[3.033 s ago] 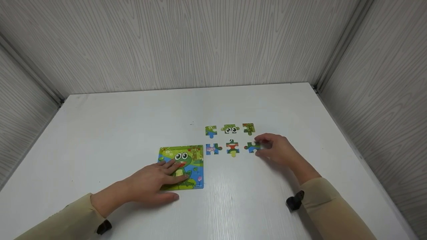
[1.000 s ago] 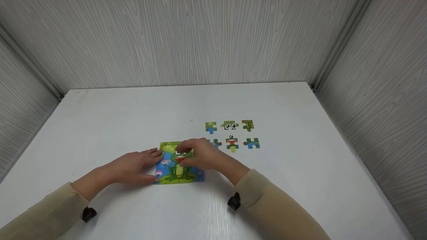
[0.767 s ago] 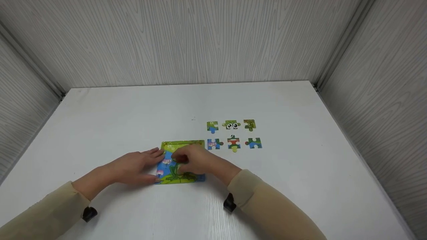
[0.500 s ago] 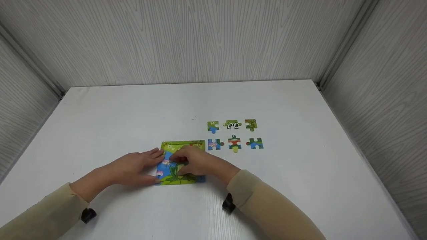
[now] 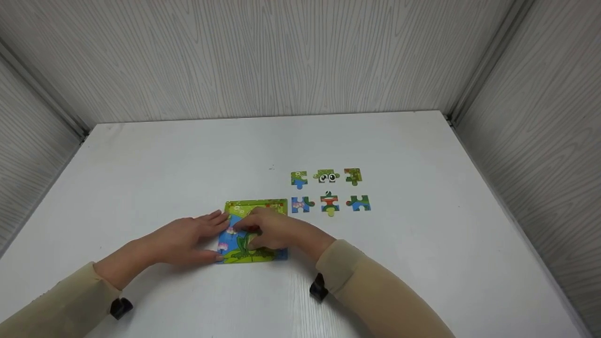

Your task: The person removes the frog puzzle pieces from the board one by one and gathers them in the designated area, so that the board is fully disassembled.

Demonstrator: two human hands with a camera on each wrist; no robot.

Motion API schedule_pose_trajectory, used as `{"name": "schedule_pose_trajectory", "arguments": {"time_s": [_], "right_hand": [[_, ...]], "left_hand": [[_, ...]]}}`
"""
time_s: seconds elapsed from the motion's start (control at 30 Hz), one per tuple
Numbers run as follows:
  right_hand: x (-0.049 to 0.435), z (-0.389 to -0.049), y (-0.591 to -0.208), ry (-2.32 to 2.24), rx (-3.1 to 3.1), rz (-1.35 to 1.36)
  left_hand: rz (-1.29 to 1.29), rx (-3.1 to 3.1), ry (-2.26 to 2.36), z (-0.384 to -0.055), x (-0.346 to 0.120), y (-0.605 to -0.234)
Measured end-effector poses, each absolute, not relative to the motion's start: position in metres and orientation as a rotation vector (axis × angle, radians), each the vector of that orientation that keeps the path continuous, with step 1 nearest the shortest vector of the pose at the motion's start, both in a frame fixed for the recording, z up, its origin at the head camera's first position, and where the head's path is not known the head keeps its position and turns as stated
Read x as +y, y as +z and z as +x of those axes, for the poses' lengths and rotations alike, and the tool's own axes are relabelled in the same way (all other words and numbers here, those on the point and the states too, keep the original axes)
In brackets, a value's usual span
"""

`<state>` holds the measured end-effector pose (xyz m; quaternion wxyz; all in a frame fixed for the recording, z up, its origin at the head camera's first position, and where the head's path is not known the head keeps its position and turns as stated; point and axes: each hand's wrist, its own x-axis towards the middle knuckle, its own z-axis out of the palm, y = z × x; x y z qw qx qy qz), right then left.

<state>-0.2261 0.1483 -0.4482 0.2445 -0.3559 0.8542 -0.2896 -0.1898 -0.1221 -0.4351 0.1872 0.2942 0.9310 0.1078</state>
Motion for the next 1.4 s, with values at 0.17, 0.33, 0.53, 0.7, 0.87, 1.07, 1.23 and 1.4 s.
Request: {"name": "schedule_pose_trajectory", "arguments": {"time_s": [0.17, 0.33, 0.53, 0.7, 0.87, 1.07, 1.23, 1.4], "right_hand": [[0.148, -0.225, -0.4454, -0.772, 2.331, -0.964], [0.1476, -0.2253, -0.4466, -0.772, 2.326, -0.959], [0.1475, -0.2254, -0.4471, -0.777, 2.319, -0.966], [0.1482, -0.225, -0.447, -0.769, 2.324, -0.974], [0.1484, -0.2247, -0.4469, -0.765, 2.326, -0.969], [0.1476, -0.2245, -0.4457, -0.768, 2.324, -0.952], [0.147, -0.2241, -0.4443, -0.766, 2.322, -0.958], [0.1459, -0.2243, -0.4432, -0.764, 2.322, -0.964]], "left_hand": [[0.817, 2.621, 0.305, -0.1896, -0.1219, -0.4346], [0.829, 2.627, 0.314, -0.1895, -0.1219, -0.4352], [0.829, 2.638, 0.313, -0.1887, -0.1223, -0.4367], [0.829, 2.634, 0.329, -0.1891, -0.1233, -0.4375], [0.827, 2.628, 0.342, -0.1895, -0.1239, -0.4378], [0.84, 2.628, 0.334, -0.1898, -0.1243, -0.4378], [0.84, 2.618, 0.351, -0.1899, -0.1246, -0.4369], [0.843, 2.613, 0.353, -0.1904, -0.1248, -0.4377]]}}
